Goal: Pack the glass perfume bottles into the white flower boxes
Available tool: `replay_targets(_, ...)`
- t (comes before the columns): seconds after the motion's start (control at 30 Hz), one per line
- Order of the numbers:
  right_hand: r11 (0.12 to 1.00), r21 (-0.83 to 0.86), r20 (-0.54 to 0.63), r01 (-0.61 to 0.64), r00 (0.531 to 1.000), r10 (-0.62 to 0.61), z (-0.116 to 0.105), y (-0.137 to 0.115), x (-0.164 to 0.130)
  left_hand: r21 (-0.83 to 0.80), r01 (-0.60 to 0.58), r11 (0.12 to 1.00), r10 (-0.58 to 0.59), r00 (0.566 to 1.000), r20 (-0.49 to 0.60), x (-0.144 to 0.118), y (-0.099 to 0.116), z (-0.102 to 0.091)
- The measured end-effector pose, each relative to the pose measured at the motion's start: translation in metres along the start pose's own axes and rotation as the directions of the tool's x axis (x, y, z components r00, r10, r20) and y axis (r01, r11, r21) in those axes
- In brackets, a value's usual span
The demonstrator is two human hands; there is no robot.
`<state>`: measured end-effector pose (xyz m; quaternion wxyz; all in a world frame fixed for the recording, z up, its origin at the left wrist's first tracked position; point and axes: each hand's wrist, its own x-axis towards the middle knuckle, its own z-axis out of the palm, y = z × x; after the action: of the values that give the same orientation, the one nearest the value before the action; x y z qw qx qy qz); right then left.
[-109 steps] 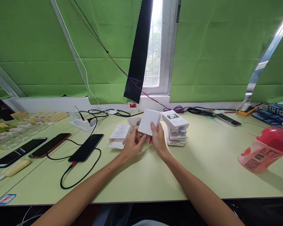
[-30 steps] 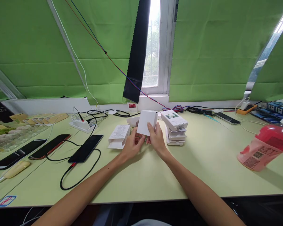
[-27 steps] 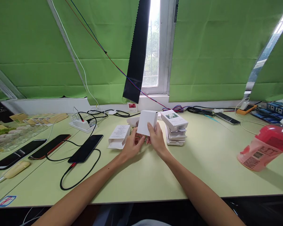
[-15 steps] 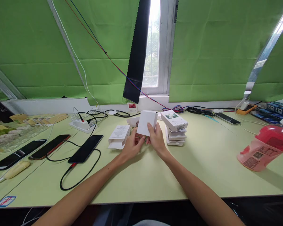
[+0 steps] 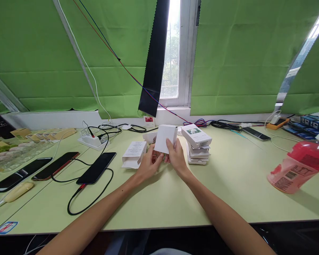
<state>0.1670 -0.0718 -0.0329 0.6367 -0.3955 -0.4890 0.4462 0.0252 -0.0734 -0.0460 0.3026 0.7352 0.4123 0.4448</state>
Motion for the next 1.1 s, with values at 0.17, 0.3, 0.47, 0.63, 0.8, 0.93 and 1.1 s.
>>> replay_targets(0.17, 1.000, -0.001, 0.010, 0.001, 1.000, -0.001, -0.0003, -0.0009, -0.0002, 0.012, -0.003, 1.000, 0.003, 1.000, 0.004, -0.0002, 0.0005, 0.0002)
replay_targets(0.3, 1.000, -0.010, 0.014, 0.000, 1.000, 0.000, -0.0005, -0.0010, -0.0006, -0.002, -0.008, 1.000, 0.008, 1.000, 0.003, 0.0001, 0.0011, 0.0003)
replay_targets(0.47, 1.000, -0.015, 0.013, 0.000, 1.000, 0.000, -0.0006, 0.0004, -0.0001, 0.006, -0.009, 1.000, 0.009, 1.000, 0.005, -0.0001, 0.0009, 0.0002)
replay_targets(0.63, 1.000, -0.006, 0.012, -0.006, 1.000, 0.006, -0.0006, 0.0020, 0.0010, 0.020, -0.004, 1.000, 0.004, 1.000, 0.002, 0.0000, -0.0010, 0.0002)
replay_targets(0.8, 1.000, -0.007, 0.015, -0.003, 1.000, 0.003, -0.0006, 0.0026, 0.0010, 0.010, -0.014, 1.000, 0.014, 1.000, 0.005, 0.0002, -0.0033, 0.0000)
replay_targets(0.93, 1.000, -0.016, 0.016, -0.003, 1.000, 0.004, -0.0007, 0.0027, 0.0013, -0.008, -0.013, 1.000, 0.013, 1.000, 0.006, 0.0001, -0.0039, 0.0004)
replay_targets(1.1, 1.000, -0.025, 0.020, 0.006, 1.000, -0.006, -0.0010, 0.0040, 0.0025, -0.016, 0.000, 1.000, 0.001, 1.000, 0.012, -0.0002, -0.0034, 0.0005)
